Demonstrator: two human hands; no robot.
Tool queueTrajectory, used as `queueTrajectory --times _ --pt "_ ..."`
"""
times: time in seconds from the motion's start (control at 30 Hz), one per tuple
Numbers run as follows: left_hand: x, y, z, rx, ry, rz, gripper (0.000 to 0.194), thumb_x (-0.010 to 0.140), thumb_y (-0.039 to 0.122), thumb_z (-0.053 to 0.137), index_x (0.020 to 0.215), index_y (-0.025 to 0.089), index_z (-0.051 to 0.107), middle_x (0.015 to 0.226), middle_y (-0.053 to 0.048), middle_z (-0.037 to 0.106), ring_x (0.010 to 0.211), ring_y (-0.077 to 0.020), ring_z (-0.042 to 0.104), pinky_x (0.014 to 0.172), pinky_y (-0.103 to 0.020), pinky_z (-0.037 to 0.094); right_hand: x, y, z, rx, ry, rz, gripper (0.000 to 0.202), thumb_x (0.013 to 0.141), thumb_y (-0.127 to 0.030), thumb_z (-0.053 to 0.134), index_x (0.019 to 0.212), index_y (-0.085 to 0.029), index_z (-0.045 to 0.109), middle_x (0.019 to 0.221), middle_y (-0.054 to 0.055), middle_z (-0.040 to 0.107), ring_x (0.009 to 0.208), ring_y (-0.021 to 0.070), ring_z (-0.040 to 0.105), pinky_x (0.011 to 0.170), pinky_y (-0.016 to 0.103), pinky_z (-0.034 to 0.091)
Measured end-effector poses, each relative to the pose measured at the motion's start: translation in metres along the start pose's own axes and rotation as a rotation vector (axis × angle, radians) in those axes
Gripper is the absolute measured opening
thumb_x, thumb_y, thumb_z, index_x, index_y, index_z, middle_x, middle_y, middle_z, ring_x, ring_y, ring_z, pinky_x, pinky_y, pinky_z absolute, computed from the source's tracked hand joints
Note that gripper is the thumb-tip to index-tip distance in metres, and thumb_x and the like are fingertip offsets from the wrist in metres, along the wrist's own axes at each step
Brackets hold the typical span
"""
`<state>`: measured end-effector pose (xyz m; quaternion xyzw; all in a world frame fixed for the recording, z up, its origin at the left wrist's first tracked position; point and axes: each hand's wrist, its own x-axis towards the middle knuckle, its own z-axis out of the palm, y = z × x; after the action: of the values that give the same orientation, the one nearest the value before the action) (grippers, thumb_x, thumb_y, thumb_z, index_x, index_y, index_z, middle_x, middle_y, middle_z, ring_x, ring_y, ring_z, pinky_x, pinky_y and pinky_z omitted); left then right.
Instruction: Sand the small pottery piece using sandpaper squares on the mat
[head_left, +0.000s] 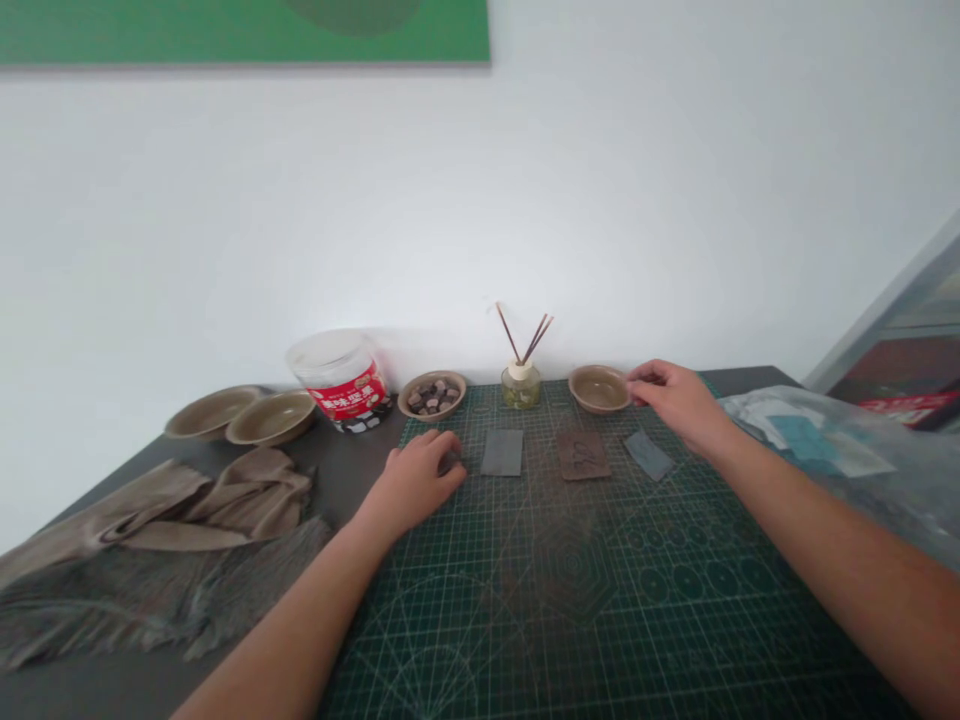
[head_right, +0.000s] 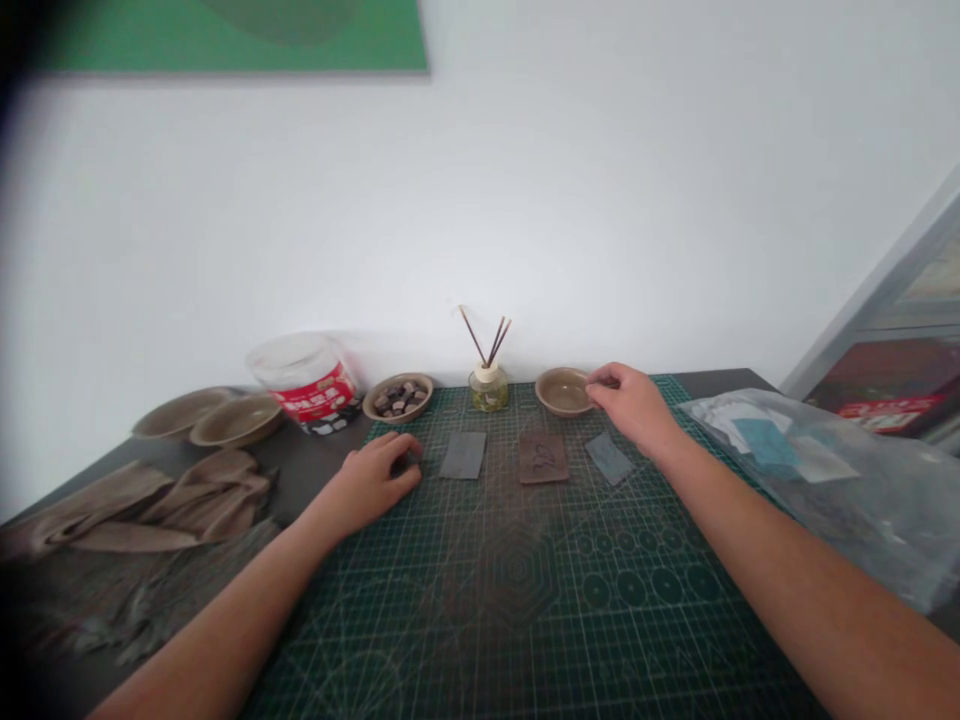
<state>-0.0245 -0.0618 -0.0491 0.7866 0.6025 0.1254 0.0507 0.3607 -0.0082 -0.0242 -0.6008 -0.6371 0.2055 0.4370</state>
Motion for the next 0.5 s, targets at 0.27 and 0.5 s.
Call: queueTrajectory --times 0.27,0.5 --pt "-0.003 0.000 -0.009 -0.229 0.129 0.001 0.012 0.086 0.023 0.056 0.096 0.023 0.064 0.094 -0.004 0.066 0.088 -0.0220 0.062 0.080 -0.035 0.044 0.031 -0.027 0.017 -0.057 -0.004 -0.052 0.025 0.082 -0.032 0.068 0.104 -0.022 0.071 0.098 0.009 0.074 0.087 0.0255 0.068 0.076 0.038 0.053" --pt "-0.013 0.033 -0.004 -1.238 -0.051 0.101 0.037 0.093 0.039 0.061 0.125 0.023 0.053 0.095 -0.005 0.072 0.089 -0.0218 0.068 0.074 -0.033 0.053 -0.048 -0.108 0.076 -0.118 -0.294 -0.608 0.029 0.093 -0.018 0.058 0.120 -0.027 0.066 0.108 0.006 0.073 0.097 0.0220 0.067 0.088 0.037 0.051"
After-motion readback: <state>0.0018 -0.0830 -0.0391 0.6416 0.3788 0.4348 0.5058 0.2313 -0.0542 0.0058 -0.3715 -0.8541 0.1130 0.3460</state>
